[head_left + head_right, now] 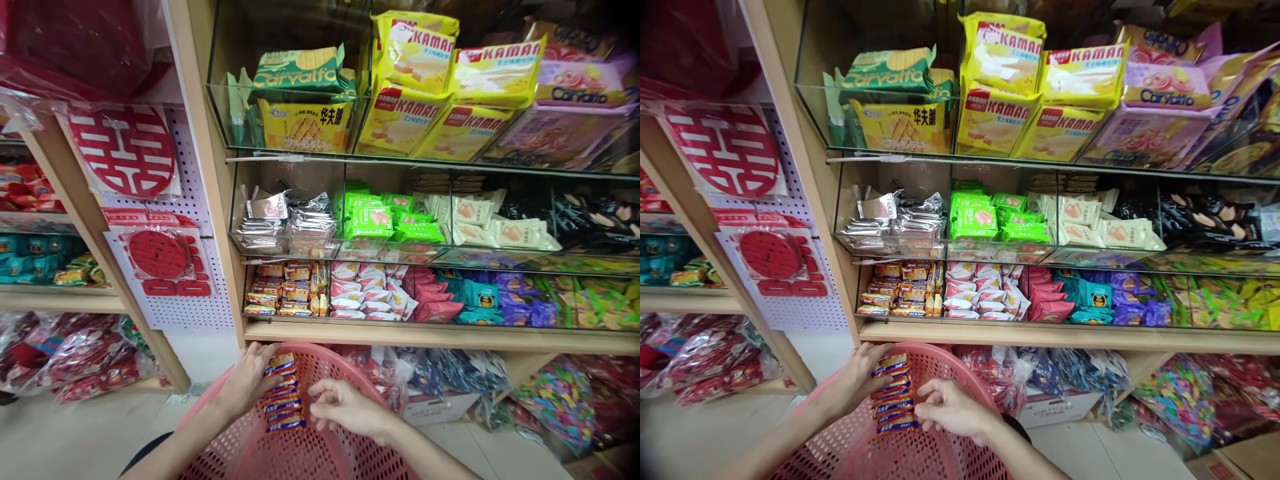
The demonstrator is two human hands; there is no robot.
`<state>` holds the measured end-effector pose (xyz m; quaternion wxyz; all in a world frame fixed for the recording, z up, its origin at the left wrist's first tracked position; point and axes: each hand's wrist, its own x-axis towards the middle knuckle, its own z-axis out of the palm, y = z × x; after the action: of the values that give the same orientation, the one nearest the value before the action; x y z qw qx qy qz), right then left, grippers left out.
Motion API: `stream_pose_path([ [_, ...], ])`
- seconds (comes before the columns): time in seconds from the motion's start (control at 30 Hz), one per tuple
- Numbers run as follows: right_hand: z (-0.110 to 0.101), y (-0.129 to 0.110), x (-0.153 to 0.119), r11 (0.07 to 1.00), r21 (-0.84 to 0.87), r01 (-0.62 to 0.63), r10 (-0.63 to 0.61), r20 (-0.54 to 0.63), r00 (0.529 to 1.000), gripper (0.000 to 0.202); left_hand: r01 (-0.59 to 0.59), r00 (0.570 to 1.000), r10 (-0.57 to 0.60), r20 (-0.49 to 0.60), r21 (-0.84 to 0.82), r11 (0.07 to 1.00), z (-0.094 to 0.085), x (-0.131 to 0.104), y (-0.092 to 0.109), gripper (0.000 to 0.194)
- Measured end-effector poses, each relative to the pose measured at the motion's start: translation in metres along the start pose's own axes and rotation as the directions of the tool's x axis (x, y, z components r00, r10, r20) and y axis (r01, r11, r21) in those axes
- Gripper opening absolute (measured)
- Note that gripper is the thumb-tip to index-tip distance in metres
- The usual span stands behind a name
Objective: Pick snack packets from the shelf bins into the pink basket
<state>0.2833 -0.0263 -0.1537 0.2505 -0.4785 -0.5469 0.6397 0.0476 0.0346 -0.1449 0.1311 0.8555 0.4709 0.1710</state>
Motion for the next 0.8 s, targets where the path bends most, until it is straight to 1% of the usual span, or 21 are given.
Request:
stream_pose_path([
  [0.23, 0.005, 0.003, 0.001, 1.000, -0.029, -0.011, 0.011, 0.012, 1.000, 0.034, 0.015, 1.000, -0.015, 0.009, 0.038, 0.999, 0.001, 0.001, 0.006, 0.052],
  [0.37, 0.007, 0.003, -0.001, 0.999, -0.027, -0.018, 0.018, 0.014, 1.000, 0.028, 0.000, 1.000, -0.001, 0.003, 0.052, 0.999, 0.001, -0.001, 0.008, 0.053],
  [0.47, 0.008, 0.005, -0.001, 1.000, -0.006, -0.016, 0.016, 0.003, 1.000, 0.026, -0.009, 0.999, 0.012, -0.036, 0.076, 0.997, 0.001, -0.004, 0.011, 0.055],
  [0.53, 0.009, 0.008, 0.000, 1.000, -0.004, -0.019, 0.019, -0.003, 1.000, 0.026, -0.011, 0.997, 0.019, -0.078, 0.104, 0.994, 0.000, -0.006, 0.011, 0.063],
  [0.67, 0.010, 0.013, 0.001, 1.000, -0.028, -0.012, 0.012, -0.001, 1.000, 0.026, -0.016, 0.992, 0.034, -0.125, 0.145, 0.989, 0.002, -0.004, 0.003, 0.083],
  [0.73, 0.010, 0.015, 0.002, 0.999, -0.039, -0.005, 0.005, 0.003, 1.000, 0.025, -0.015, 0.991, 0.035, -0.132, 0.149, 0.989, 0.003, -0.001, -0.003, 0.085],
  [0.8, 0.010, 0.017, 0.003, 0.999, -0.049, 0.001, -0.001, 0.009, 1.000, 0.025, -0.018, 0.990, 0.038, -0.137, 0.145, 0.989, 0.003, 0.001, -0.008, 0.081],
])
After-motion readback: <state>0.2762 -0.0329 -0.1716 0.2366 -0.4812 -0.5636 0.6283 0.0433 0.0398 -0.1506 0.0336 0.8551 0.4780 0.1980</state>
